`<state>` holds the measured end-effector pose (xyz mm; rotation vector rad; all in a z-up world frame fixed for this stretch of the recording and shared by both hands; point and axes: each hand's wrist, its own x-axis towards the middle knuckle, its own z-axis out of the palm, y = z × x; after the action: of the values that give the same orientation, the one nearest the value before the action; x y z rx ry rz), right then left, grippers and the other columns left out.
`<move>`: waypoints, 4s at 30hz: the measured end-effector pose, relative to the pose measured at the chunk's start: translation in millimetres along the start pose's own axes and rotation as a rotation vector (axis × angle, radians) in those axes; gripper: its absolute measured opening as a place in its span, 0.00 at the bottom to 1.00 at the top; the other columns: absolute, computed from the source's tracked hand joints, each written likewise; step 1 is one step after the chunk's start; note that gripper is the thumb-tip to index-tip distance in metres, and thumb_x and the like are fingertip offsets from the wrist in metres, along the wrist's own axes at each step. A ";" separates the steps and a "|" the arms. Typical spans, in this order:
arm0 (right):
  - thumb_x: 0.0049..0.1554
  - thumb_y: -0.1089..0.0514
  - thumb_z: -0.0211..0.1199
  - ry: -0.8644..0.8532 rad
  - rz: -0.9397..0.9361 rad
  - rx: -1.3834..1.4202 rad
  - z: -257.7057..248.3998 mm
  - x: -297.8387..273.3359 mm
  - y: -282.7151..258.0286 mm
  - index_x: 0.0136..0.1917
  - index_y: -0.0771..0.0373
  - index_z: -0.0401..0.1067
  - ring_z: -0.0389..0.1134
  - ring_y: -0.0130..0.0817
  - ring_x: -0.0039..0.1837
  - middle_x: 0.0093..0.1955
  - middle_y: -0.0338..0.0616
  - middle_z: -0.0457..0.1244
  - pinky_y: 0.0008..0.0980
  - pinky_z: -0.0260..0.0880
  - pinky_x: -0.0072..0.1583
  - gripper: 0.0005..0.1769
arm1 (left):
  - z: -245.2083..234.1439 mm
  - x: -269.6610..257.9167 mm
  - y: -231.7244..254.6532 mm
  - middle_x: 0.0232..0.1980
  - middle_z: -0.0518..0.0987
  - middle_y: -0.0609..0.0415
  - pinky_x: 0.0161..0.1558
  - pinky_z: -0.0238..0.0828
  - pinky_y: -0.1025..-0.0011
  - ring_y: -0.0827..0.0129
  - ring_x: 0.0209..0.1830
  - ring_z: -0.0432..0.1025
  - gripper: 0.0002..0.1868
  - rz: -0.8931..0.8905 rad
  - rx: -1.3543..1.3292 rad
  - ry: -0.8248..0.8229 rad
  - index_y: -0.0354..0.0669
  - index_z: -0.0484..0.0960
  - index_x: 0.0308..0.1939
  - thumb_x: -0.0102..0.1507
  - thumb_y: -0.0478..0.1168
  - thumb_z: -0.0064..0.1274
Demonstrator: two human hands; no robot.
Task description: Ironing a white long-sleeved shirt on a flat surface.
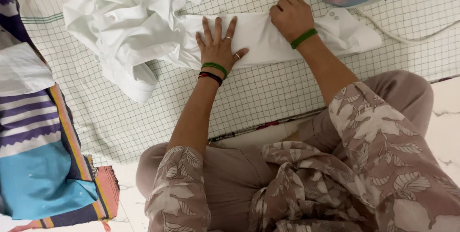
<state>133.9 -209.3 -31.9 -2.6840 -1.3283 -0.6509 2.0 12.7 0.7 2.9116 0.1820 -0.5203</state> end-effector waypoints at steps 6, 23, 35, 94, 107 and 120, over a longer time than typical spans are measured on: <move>0.57 0.57 0.68 -0.030 0.107 0.093 0.2 -4.8 -2.9 0.44 0.58 0.75 0.69 0.39 0.51 0.47 0.38 0.67 0.40 0.72 0.51 0.04 | 3.1 -2.2 -2.8 0.84 0.41 0.48 0.74 0.32 0.27 0.38 0.82 0.26 0.50 0.003 -0.015 0.018 0.67 0.41 0.82 0.64 0.76 0.42; 0.61 0.33 0.66 -0.792 0.524 0.102 -87.2 -5.4 49.6 0.49 0.55 0.81 0.71 0.47 0.43 0.40 0.49 0.70 0.49 0.70 0.47 0.24 | 2.9 -3.4 -8.4 0.83 0.40 0.48 0.70 0.32 0.21 0.35 0.81 0.24 0.49 -0.022 -0.057 -0.004 0.74 0.43 0.81 0.62 0.78 0.43; 0.62 0.63 0.55 -0.254 0.181 0.339 -1.7 -16.3 -71.2 0.73 0.64 0.67 0.56 0.44 0.79 0.76 0.48 0.59 0.48 0.56 0.77 0.25 | -0.4 -4.8 1.0 0.85 0.38 0.51 0.71 0.32 0.22 0.34 0.81 0.24 0.54 -0.036 0.025 -0.048 0.73 0.34 0.81 0.61 0.79 0.44; 0.53 0.56 0.73 0.011 0.264 0.408 -62.5 -20.3 -130.9 0.46 0.56 0.72 0.69 0.33 0.39 0.44 0.35 0.65 0.34 0.68 0.39 0.11 | -4.0 2.4 -17.5 0.85 0.40 0.71 0.77 0.20 0.37 0.62 0.85 0.27 0.24 0.071 -0.323 -0.129 0.80 0.64 0.74 0.73 0.56 0.33; 0.52 0.57 0.69 -0.108 -0.031 0.390 -67.6 -37.9 -125.7 0.40 0.59 0.71 0.66 0.36 0.34 0.41 0.39 0.63 0.36 0.67 0.35 0.08 | -9.5 -1.7 -13.3 0.85 0.39 0.71 0.77 0.20 0.37 0.62 0.85 0.26 0.25 0.080 -0.273 -0.129 0.82 0.61 0.75 0.72 0.58 0.36; 0.50 0.54 0.67 -0.305 -0.032 0.481 -98.8 -13.6 -119.5 0.37 0.60 0.72 0.69 0.41 0.40 0.40 0.41 0.64 0.45 0.70 0.40 0.08 | -6.1 -9.4 -7.5 0.85 0.23 0.63 0.76 0.25 0.31 0.52 0.84 0.17 0.65 0.132 0.086 -0.173 0.80 0.33 0.81 0.50 0.76 0.58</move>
<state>0.7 -169.9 38.2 -2.4231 -1.3749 0.0856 -5.8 20.4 8.5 2.9143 -0.0571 -0.7701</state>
